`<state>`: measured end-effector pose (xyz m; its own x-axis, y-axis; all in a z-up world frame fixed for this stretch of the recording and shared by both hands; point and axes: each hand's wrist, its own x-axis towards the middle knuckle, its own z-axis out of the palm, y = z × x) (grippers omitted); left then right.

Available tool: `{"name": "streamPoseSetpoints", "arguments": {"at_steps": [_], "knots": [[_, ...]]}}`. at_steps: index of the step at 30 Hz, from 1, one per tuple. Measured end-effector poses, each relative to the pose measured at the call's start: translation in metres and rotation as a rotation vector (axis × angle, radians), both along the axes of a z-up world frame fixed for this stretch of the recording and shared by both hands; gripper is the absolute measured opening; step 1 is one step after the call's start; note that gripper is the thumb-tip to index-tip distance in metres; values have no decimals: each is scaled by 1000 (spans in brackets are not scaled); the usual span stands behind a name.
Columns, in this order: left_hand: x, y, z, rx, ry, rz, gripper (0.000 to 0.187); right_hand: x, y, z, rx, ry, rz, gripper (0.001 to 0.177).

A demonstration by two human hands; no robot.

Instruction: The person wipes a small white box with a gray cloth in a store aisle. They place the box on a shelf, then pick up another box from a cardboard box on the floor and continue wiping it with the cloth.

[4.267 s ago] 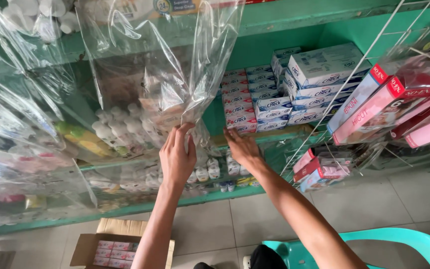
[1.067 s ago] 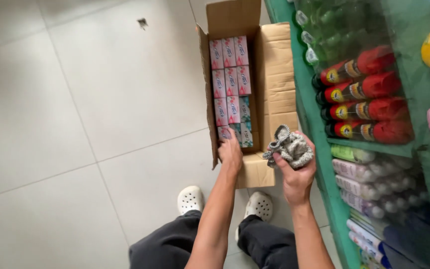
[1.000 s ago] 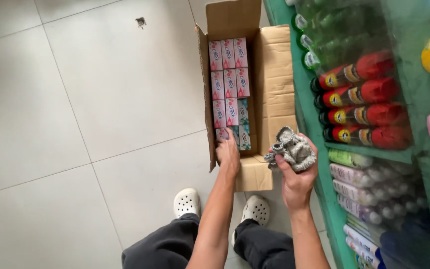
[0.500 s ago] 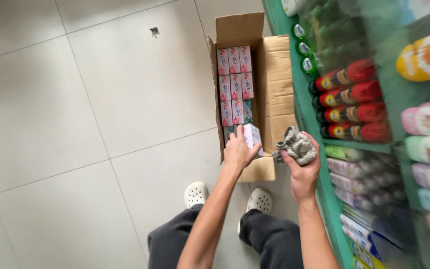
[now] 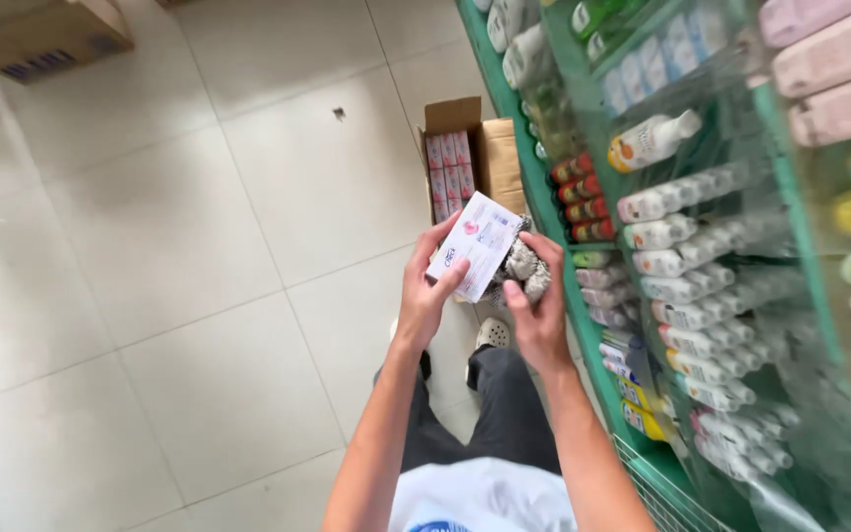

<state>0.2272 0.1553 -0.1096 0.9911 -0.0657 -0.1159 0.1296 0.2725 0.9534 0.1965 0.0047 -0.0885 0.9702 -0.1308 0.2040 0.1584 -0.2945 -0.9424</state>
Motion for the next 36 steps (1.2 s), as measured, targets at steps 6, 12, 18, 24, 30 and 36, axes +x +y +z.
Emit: {"name": "streamPoseSetpoints", "arguments": {"at_steps": [6,12,18,24,30,36], "knots": [[-18,32,145,-220,-361,-208,122,-12,18,125,68,-174,1,49],[-20,27,192,-349,-500,-247,104,-18,12,146,540,-255,25,50],[-16,-14,168,-725,-489,-142,113,-16,-11,170,483,-272,111,46],[-36,-37,173,-855,-441,-154,107,-6,-57,211,104,-529,-43,45],[-46,-59,185,-841,-412,-107,104,-7,-41,214,-234,-631,110,43],[-36,-64,190,-800,-265,190,65,-31,-30,190,-514,-557,335,50]]}}
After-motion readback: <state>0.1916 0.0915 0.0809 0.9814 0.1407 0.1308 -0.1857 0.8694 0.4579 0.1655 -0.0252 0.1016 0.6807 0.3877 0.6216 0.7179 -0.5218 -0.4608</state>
